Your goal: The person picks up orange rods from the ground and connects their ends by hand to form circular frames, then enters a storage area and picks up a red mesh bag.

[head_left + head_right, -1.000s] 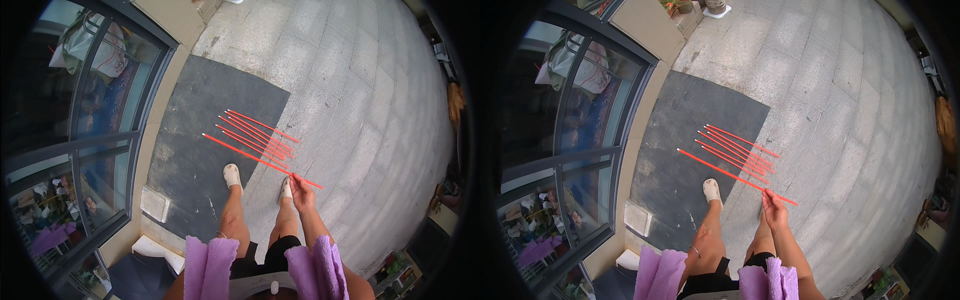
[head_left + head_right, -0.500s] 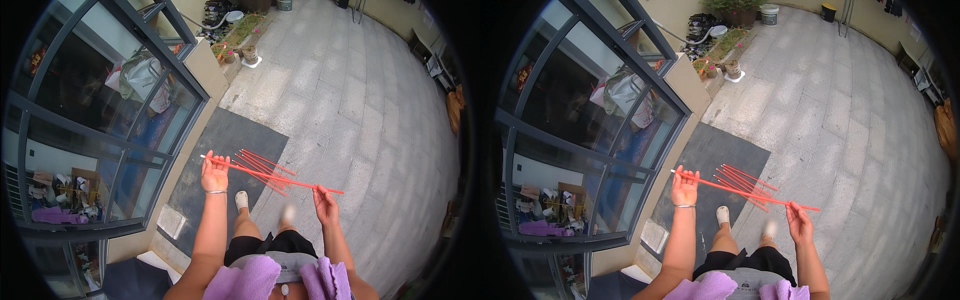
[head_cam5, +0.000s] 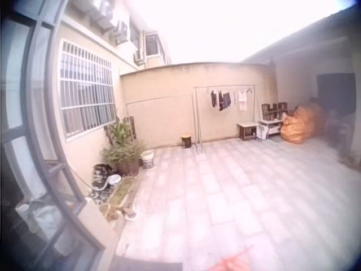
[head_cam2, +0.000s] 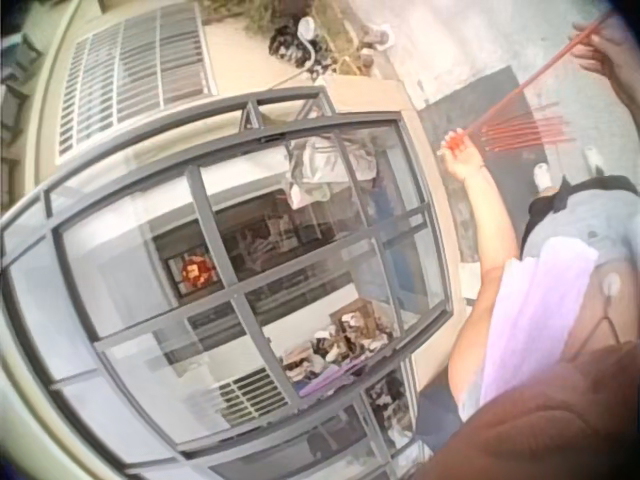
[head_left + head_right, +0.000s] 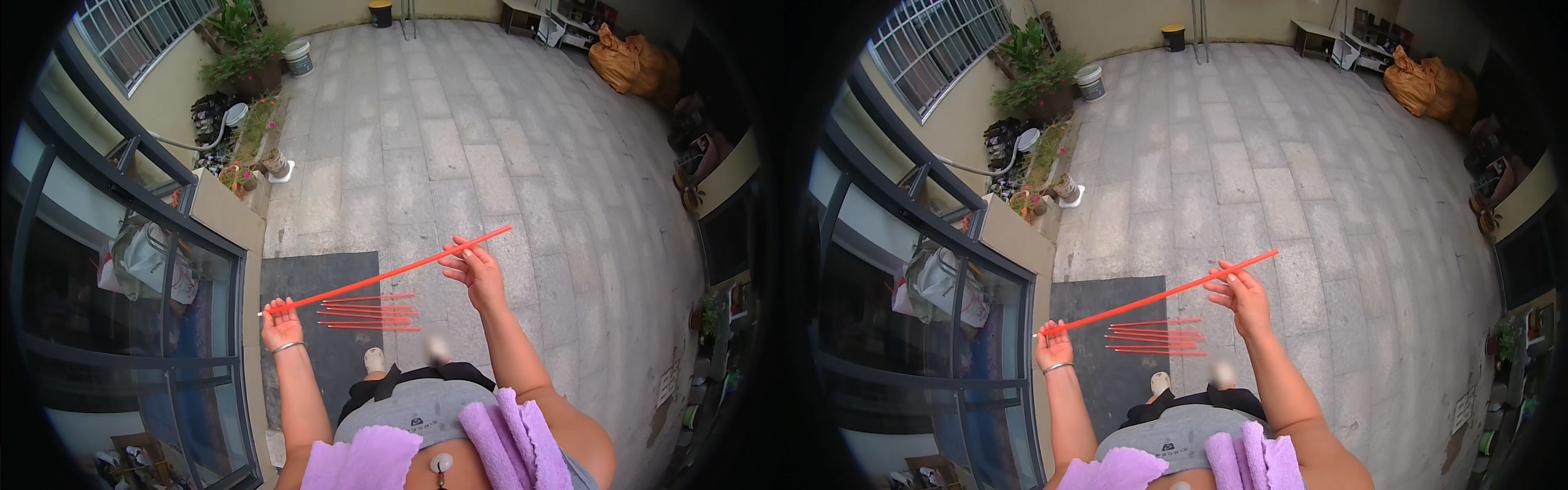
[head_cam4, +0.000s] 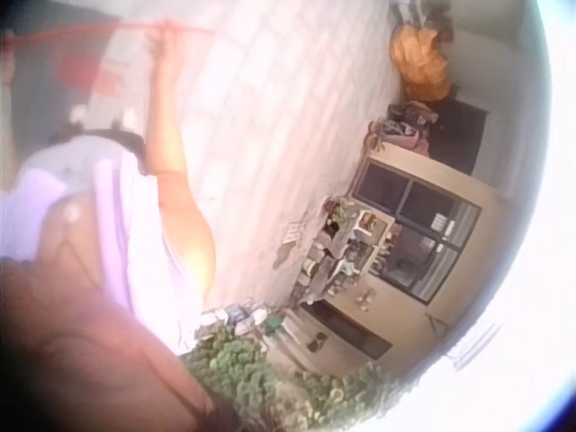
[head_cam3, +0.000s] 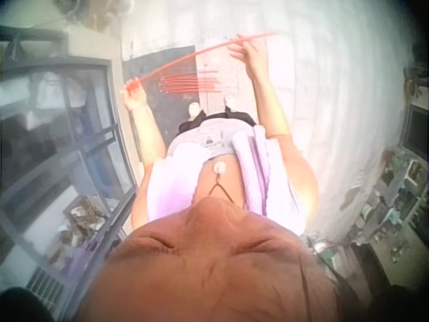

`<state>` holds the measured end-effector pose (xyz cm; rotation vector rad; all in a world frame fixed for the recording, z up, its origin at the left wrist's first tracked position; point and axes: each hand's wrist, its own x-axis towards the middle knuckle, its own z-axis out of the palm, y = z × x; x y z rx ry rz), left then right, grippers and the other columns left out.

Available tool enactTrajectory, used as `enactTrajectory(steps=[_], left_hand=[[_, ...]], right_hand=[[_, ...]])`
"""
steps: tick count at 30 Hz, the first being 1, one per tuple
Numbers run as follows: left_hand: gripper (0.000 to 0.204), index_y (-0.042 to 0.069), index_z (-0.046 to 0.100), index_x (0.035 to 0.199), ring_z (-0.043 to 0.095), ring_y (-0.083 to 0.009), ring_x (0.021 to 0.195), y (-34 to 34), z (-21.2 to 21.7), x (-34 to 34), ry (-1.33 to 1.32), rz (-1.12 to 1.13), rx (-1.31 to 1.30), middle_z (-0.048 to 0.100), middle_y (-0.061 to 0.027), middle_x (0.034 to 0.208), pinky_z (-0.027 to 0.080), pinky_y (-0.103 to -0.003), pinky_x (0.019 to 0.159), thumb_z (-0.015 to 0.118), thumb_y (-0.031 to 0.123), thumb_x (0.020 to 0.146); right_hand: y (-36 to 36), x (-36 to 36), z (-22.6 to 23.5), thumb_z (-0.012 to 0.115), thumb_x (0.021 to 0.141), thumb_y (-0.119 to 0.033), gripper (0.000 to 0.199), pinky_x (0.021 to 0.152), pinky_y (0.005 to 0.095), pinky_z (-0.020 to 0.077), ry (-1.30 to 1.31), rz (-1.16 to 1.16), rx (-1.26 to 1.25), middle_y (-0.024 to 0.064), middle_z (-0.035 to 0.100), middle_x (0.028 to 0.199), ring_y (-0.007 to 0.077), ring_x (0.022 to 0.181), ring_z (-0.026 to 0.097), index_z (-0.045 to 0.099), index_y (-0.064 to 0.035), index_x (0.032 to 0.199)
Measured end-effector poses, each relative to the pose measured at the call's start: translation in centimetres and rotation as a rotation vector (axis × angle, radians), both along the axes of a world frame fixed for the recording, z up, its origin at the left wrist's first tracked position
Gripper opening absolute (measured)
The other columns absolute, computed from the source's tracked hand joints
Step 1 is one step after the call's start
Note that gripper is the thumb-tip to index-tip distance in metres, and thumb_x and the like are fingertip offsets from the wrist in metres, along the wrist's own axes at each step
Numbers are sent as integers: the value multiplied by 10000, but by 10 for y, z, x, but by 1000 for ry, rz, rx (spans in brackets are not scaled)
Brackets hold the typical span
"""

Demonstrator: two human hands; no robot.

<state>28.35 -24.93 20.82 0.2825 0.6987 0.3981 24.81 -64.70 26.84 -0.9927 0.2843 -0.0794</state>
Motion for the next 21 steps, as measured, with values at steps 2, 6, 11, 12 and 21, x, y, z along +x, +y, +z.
enactTrajectory(steps=[2,6,11,12,21], left_hand=[[240,25,515,1089,548,-204,764,8,42,10,-180,59,269,563,-80,878,509,-444,858,501,218,948],[267,4,537,1182,451,-127,684,-9,146,23,-606,-7,867,518,-44,857,397,-252,627,500,120,945],[298,12,630,1131,496,-115,784,-93,173,0,-651,-387,1725,560,-65,899,431,-232,682,535,-55,856],[306,5,641,1106,522,-125,794,-99,167,-4,-697,-390,1819,572,-74,905,450,-234,693,550,-88,829],[285,9,600,1127,619,-182,789,-94,127,-24,-596,-857,1723,633,-122,879,505,-281,668,570,2,843]], right_hand=[[16,-8,-1,468,954,-137,258,736,298,548,218,333,-416,144,636,1077,211,909,652,576,12,1134],[84,-13,22,496,944,-120,227,702,267,531,-63,332,-365,124,661,1000,165,851,651,633,25,1051],[152,8,83,518,937,-91,281,930,299,458,-334,178,-217,127,628,1094,191,1078,573,577,27,1184],[158,10,82,519,935,-89,284,936,300,453,-355,186,-205,126,629,1095,192,1080,573,573,28,1189],[136,19,79,502,952,-161,137,947,405,469,-262,-43,279,170,626,1067,241,985,608,545,-33,973]])
